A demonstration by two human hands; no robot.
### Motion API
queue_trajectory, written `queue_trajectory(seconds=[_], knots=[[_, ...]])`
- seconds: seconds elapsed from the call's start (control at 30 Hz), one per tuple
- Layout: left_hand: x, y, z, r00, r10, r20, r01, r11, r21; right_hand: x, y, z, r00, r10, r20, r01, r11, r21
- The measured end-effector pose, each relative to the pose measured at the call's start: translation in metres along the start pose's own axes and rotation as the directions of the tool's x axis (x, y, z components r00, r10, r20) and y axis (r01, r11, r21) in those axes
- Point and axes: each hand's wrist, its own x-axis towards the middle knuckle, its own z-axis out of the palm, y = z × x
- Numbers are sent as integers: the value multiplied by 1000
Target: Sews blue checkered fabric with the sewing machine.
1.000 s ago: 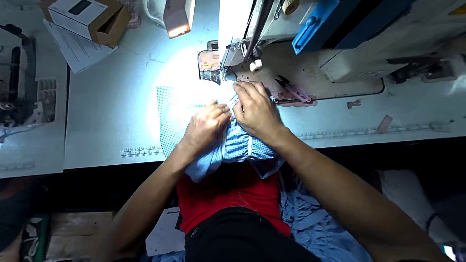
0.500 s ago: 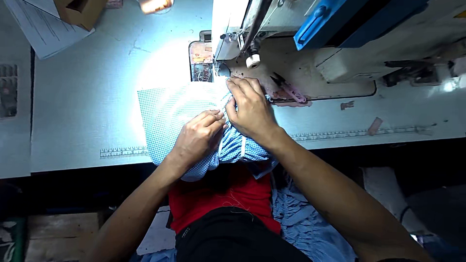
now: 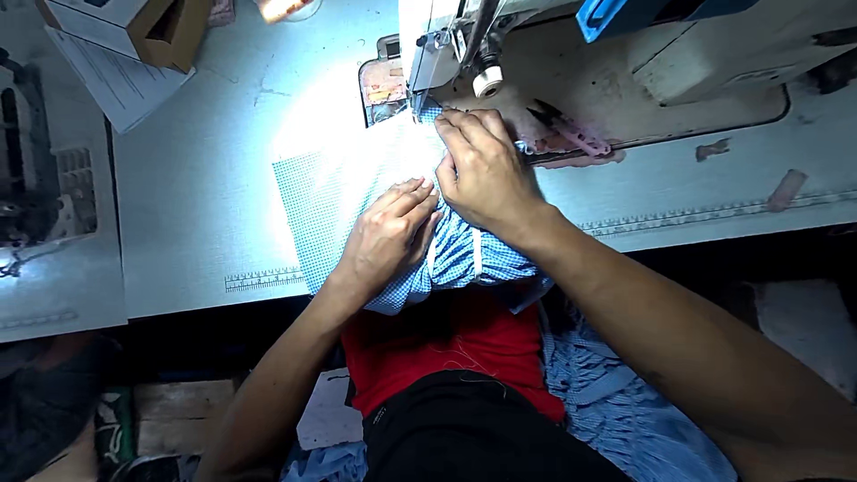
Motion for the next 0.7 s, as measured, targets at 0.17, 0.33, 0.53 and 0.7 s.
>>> queue_trajectory(seconds=[0.17, 0.33, 0.53, 0.7], knots=[[2, -3, -1, 1000, 6, 4, -6, 1000, 17, 6, 0, -2, 1000, 2, 28, -2, 1000, 11], [2, 0, -4, 999, -5, 40, 3, 1000, 30, 14, 0, -2, 999, 40, 32, -40, 999, -5], [0, 2, -4, 997, -27, 67, 25, 999, 40, 25, 2, 0, 992, 104, 76, -103, 995, -12], [-4, 7, -6, 994, -56, 98, 51, 997, 53, 27, 2, 2, 988, 149, 47, -149, 989, -13]])
